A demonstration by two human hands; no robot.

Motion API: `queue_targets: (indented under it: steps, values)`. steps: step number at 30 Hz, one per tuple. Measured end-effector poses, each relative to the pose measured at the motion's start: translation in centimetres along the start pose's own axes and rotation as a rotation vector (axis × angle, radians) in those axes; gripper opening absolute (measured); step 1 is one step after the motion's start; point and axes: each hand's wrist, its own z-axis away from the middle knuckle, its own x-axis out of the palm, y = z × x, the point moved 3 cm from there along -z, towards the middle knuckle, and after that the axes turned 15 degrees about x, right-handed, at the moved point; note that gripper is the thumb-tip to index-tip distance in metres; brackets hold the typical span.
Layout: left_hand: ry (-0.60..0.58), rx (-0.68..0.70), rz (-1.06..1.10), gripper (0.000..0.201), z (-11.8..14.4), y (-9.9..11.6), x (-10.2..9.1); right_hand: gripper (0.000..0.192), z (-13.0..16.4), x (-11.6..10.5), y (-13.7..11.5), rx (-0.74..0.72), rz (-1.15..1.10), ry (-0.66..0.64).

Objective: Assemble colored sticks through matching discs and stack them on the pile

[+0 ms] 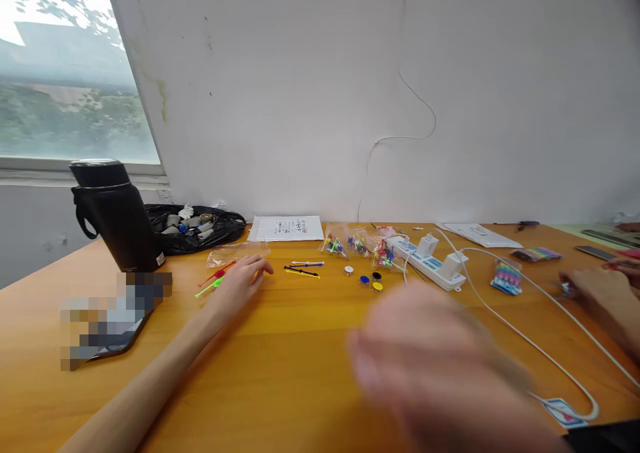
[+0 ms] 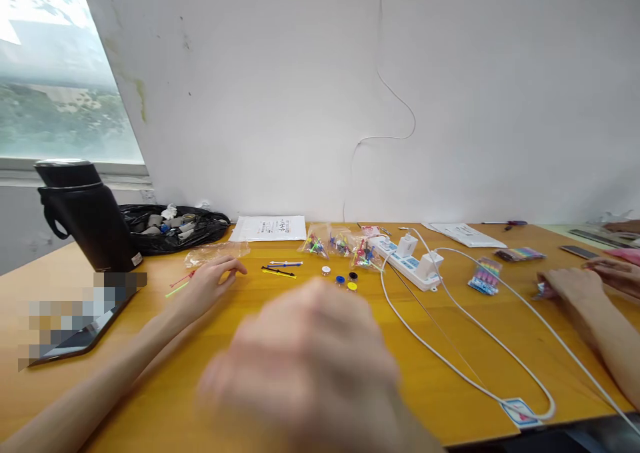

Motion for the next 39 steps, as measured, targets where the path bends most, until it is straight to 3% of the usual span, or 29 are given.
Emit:
queue_targets:
  steps: [2,4,6,8,11,15,18,20,23,25,28,31,35,39]
  values:
    - [-0.001,0.024,0.068,0.025,-0.1,0.5,0.3,0.03,1.4,5.7,-6.4,-0.202,-0.154,0.043]
    - [-0.01,0.039,0.12,0.024,-0.2,1.0,0.7,0.033,1.5,10.5,-10.1,-0.372,-0.159,0.0]
    - [-0.027,0.047,0.167,0.024,-0.3,1.5,1.1,0.028,0.5,13.6,-10.2,-0.358,0.007,-0.031]
    - [-0.049,0.053,0.208,0.026,-0.4,2.1,1.5,0.025,-0.6,15.1,-8.1,-0.292,0.193,-0.093]
    - [-0.06,0.053,0.27,0.027,-0.6,2.9,1.8,0.024,-1.3,15.6,-5.2,-0.244,0.305,-0.14]
    - [-0.039,0.048,0.379,0.025,-0.5,3.8,2.1,0.017,-1.0,15.8,-5.3,-0.229,0.281,-0.134]
    - [0.022,-0.018,0.533,0.021,-0.7,4.0,3.0,0.014,-0.1,16.1,-7.3,-0.217,0.033,-0.144]
    - [0.067,-0.11,0.755,0.023,-0.9,4.0,4.0,0.016,0.9,16.6,-8.8,-0.249,-0.275,-0.252]
    - [0.008,-0.171,1.091,0.048,-1.4,3.9,5.8,0.02,2.9,17.3,-10.7,-0.334,-0.622,-0.455]
    - [-0.058,-0.164,1.161,0.051,-1.7,3.6,6.7,0.016,4.1,17.7,-11.4,-0.386,-0.681,-0.524]
    - [-0.051,-0.182,1.129,0.043,-1.8,2.7,7.4,0.016,4.7,18.2,-11.5,-0.415,-0.694,-0.575]
    - [-0.024,-0.217,1.116,0.04,-1.7,2.1,7.7,0.019,3.8,19.0,-10.4,-0.335,-0.648,-0.497]
    - [-0.045,-0.186,1.062,0.034,-1.5,2.3,7.5,0.028,1.9,20.7,-8.3,-0.167,-0.329,-0.258]
    - [-0.051,-0.15,0.993,0.029,-1.4,2.7,7.2,0.04,1.5,21.9,-7.7,-0.17,-0.077,-0.164]
